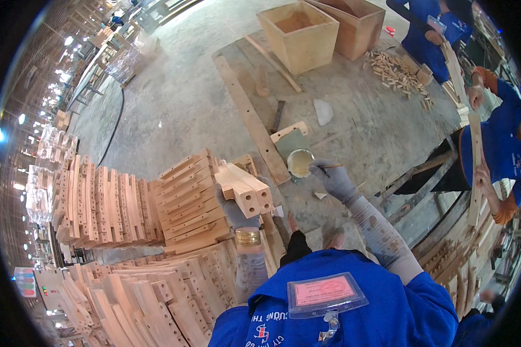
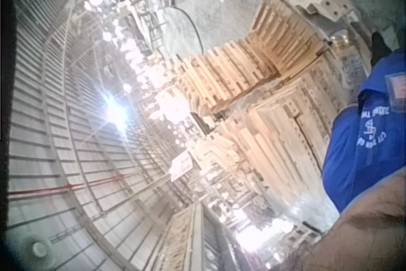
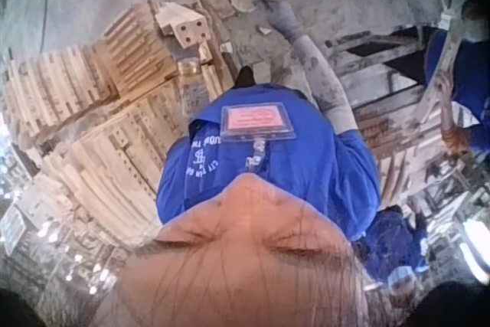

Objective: The person applies a yellowish liquid to the pre-drilled holes of small wooden blocks using a thin stick. They pick up blocks from a stack, dip the stick into a container, and carefully fill the holes before placing the blocks onto a workbench. Other workers are visible in the background handling similar wooden pieces.

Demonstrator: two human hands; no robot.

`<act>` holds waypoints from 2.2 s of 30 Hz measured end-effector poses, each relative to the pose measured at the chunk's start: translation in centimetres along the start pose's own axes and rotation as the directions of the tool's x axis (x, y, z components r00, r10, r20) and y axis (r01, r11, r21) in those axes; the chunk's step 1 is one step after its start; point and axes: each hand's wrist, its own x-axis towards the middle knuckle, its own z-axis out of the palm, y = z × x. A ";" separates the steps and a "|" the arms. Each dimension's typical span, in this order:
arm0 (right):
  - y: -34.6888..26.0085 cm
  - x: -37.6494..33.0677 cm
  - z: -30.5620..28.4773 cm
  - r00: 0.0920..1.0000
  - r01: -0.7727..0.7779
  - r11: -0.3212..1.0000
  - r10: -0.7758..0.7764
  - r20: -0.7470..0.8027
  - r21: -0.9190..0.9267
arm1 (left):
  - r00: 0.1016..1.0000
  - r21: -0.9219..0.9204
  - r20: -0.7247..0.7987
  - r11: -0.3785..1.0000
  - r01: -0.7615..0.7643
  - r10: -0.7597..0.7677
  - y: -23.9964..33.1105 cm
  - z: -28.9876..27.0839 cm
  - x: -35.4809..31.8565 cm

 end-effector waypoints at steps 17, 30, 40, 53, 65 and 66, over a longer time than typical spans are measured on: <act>-6.2 0.2 -3.6 0.855 -0.166 0.618 0.478 -0.200 0.769 | 0.995 0.136 -0.077 0.989 -0.054 0.065 -1.8 4.0 -0.2; -17.1 -1.3 -5.8 0.988 0.071 0.913 -0.009 -0.154 0.401 | 0.993 0.109 -0.116 0.994 0.033 -0.020 -3.0 6.7 -0.3; -17.6 -1.7 -5.4 0.982 0.156 0.944 -0.116 -0.152 0.290 | 0.992 0.114 -0.125 0.993 0.028 -0.014 -3.5 7.8 -1.0; -18.2 -1.8 -6.6 0.954 0.129 0.860 0.028 -0.298 0.494 | 0.994 0.092 -0.106 0.996 0.016 -0.007 -3.6 8.2 -1.1; -18.4 -1.1 -5.8 0.957 0.269 0.937 -0.235 -0.167 0.222 | 0.989 0.040 -0.136 0.997 0.066 -0.060 -4.6 9.8 -1.2; -18.5 -1.0 -5.8 0.946 0.311 0.933 -0.285 -0.155 0.181 | 0.990 0.060 -0.125 0.996 0.069 -0.061 -4.6 9.6 -1.0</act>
